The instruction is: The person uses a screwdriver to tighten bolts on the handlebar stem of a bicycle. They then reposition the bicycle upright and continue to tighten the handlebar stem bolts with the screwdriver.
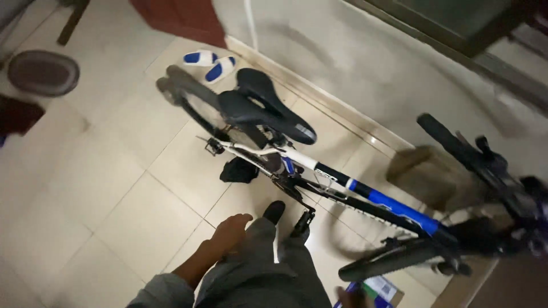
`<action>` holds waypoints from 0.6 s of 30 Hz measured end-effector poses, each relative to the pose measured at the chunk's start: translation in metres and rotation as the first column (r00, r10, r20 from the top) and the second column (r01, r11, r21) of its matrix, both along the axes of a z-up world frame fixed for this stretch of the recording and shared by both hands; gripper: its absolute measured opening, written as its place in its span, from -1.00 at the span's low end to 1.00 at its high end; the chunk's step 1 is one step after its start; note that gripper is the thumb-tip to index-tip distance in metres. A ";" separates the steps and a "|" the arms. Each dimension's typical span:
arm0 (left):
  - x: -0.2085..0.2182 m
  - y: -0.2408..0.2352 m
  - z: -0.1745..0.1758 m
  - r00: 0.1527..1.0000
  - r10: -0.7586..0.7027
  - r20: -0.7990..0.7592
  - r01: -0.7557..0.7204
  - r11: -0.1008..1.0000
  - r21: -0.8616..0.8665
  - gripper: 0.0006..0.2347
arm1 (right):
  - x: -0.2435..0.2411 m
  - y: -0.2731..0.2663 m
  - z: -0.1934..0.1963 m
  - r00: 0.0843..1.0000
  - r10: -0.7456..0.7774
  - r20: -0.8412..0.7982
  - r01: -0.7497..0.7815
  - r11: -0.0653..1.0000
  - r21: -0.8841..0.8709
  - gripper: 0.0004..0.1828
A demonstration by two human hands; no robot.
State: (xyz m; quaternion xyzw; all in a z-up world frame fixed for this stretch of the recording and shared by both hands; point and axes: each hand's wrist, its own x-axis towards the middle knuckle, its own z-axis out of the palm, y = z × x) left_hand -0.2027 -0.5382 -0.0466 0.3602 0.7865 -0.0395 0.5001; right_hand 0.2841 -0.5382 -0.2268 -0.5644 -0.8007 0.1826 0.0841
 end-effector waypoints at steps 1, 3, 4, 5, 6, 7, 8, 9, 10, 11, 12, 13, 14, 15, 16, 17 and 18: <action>0.005 0.003 0.013 1.000 0.030 0.000 -0.030 1.000 0.003 -0.57 | -0.067 0.041 0.051 1.000 0.030 0.000 -0.030 1.000 0.003 -0.77; 0.015 0.000 0.042 0.966 0.246 0.084 -0.253 0.963 0.088 -0.62 | -0.159 0.092 0.212 0.892 -0.389 0.232 0.439 0.618 -0.652 -0.54; 0.019 -0.001 0.060 0.959 0.267 0.091 -0.275 0.958 0.080 -0.62 | -0.174 0.107 0.233 0.898 -0.368 0.242 0.432 0.624 -0.651 -0.54; 0.022 -0.001 0.078 0.966 0.235 0.111 -0.248 0.961 0.123 -0.60 | -0.191 0.121 0.253 0.935 -0.346 0.083 0.295 0.622 -0.725 -0.63; 0.024 0.000 0.095 0.971 0.197 0.132 -0.218 0.962 0.164 -0.57 | -0.210 0.133 0.273 0.940 -0.333 -0.078 0.153 0.614 -0.774 -0.72; 0.026 -0.006 0.078 0.966 0.214 0.142 -0.235 0.960 0.155 -0.57 | -0.221 0.142 0.282 0.946 -0.318 -0.065 0.153 0.611 -0.777 -0.72; 0.026 -0.013 0.062 0.971 0.210 0.112 -0.224 0.965 0.138 -0.54 | -0.235 0.151 0.290 0.914 -0.387 -0.120 0.148 0.595 -0.790 -0.70; 0.026 -0.021 0.046 0.975 0.205 0.081 -0.214 0.969 0.121 -0.51 | -0.252 0.159 0.299 0.874 -0.454 -0.172 0.142 0.578 -0.803 -0.65; 0.025 -0.028 0.047 0.970 0.227 0.083 -0.236 0.964 0.122 -0.51 | -0.271 0.161 0.310 0.885 -0.434 -0.171 0.130 0.583 -0.802 -0.65; 0.022 -0.036 0.050 0.958 0.273 0.088 -0.282 0.952 0.115 -0.52 | -0.291 0.161 0.323 0.875 -0.430 -0.220 0.097 0.602 -0.793 -0.73; 0.015 -0.042 0.052 0.945 0.315 0.087 -0.323 0.939 0.115 -0.52 | -0.316 0.161 0.335 0.860 -0.429 -0.276 0.060 0.623 -0.780 -0.81; 0.007 -0.057 0.041 0.940 0.332 0.082 -0.340 0.932 0.123 -0.52 | -0.336 0.159 0.319 0.866 -0.411 -0.284 0.043 0.628 -0.777 -0.81; 0.001 -0.073 0.028 0.929 0.363 0.076 -0.371 0.914 0.166 -0.50 | -0.355 0.156 0.303 0.790 -0.456 -0.410 -0.007 0.662 -0.750 -0.78; -0.006 -0.089 0.015 0.916 0.395 0.071 -0.401 0.892 0.210 -0.48 | -0.375 0.152 0.286 0.695 -0.490 -0.526 -0.052 0.696 -0.717 -0.74; -0.020 -0.098 0.022 0.913 0.402 0.066 -0.406 0.887 0.220 -0.48 | -0.398 0.153 0.286 0.694 -0.481 -0.536 -0.064 0.700 -0.711 -0.74; -0.036 -0.106 0.028 0.911 0.410 0.043 -0.409 0.886 0.220 -0.56 | -0.424 0.153 0.285 0.664 -0.477 -0.576 -0.095 0.710 -0.698 -0.80; -0.055 -0.117 0.034 0.912 0.409 0.019 -0.403 0.890 0.214 -0.63 | -0.450 0.151 0.283 0.628 -0.483 -0.611 -0.117 0.717 -0.687 -0.78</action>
